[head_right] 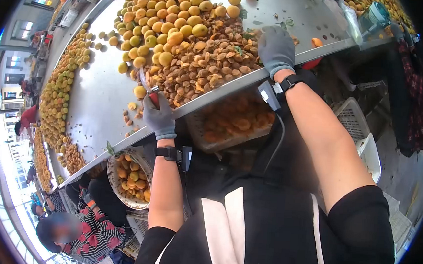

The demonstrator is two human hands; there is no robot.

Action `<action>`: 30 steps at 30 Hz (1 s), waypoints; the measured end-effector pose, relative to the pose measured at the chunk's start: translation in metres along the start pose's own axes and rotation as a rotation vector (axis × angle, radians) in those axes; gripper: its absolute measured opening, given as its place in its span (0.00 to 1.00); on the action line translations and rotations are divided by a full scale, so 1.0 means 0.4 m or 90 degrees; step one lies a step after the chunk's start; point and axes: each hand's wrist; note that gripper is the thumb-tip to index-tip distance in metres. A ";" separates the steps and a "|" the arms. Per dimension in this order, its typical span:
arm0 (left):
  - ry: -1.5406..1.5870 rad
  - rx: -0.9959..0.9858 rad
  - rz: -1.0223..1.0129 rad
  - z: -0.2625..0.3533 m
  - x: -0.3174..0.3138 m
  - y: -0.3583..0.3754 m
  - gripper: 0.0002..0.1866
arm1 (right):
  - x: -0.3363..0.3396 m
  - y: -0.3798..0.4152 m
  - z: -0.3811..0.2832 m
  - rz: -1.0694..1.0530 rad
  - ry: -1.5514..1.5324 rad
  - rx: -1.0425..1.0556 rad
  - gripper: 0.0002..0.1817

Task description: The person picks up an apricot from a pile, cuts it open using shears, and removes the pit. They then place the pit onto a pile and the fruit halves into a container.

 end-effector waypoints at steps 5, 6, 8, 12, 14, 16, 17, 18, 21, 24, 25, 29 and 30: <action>0.017 -0.003 -0.021 0.001 0.002 0.001 0.13 | 0.022 0.011 0.002 0.008 0.020 0.002 0.13; 0.018 -0.009 -0.019 -0.001 0.004 0.001 0.13 | 0.028 0.013 -0.002 0.008 0.012 0.005 0.13; -0.017 -0.009 -0.016 -0.002 0.003 0.001 0.13 | 0.022 0.017 -0.004 0.030 0.013 0.004 0.11; -0.006 0.009 -0.014 0.018 0.010 0.002 0.14 | 0.008 0.017 0.002 0.055 0.004 0.024 0.09; 0.001 0.009 -0.007 0.012 0.007 0.000 0.14 | -0.003 0.018 0.007 0.064 -0.001 0.032 0.08; -0.004 0.028 -0.033 0.015 0.012 -0.001 0.14 | 0.004 0.018 0.006 0.062 -0.014 0.033 0.09; -0.006 0.023 -0.028 0.017 0.014 -0.003 0.14 | 0.005 0.017 0.005 0.067 -0.019 0.033 0.09; 0.000 0.039 -0.040 0.019 0.015 -0.002 0.13 | 0.003 0.019 0.006 0.062 -0.008 0.032 0.09; 0.016 0.056 -0.054 0.028 0.016 -0.006 0.14 | -0.003 0.017 0.008 0.049 0.004 0.024 0.09; 0.006 0.070 -0.067 0.035 0.016 -0.008 0.14 | -0.002 0.015 0.007 0.023 0.009 0.015 0.10; 0.005 0.066 -0.063 0.033 0.015 -0.008 0.14 | -0.001 0.014 0.007 0.028 0.005 0.016 0.10; -0.012 0.060 -0.070 0.036 0.017 -0.006 0.14 | 0.007 0.016 0.006 0.014 0.009 0.023 0.11; -0.011 0.067 -0.070 0.031 0.014 -0.006 0.14 | 0.005 0.015 0.006 0.013 0.015 0.024 0.11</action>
Point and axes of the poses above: each hand's wrist, its own y-axis away from the middle knuckle, its own x-axis out of the back of the hand, z = x × y, and after that the axes turned 14 degrees about y, right-handed
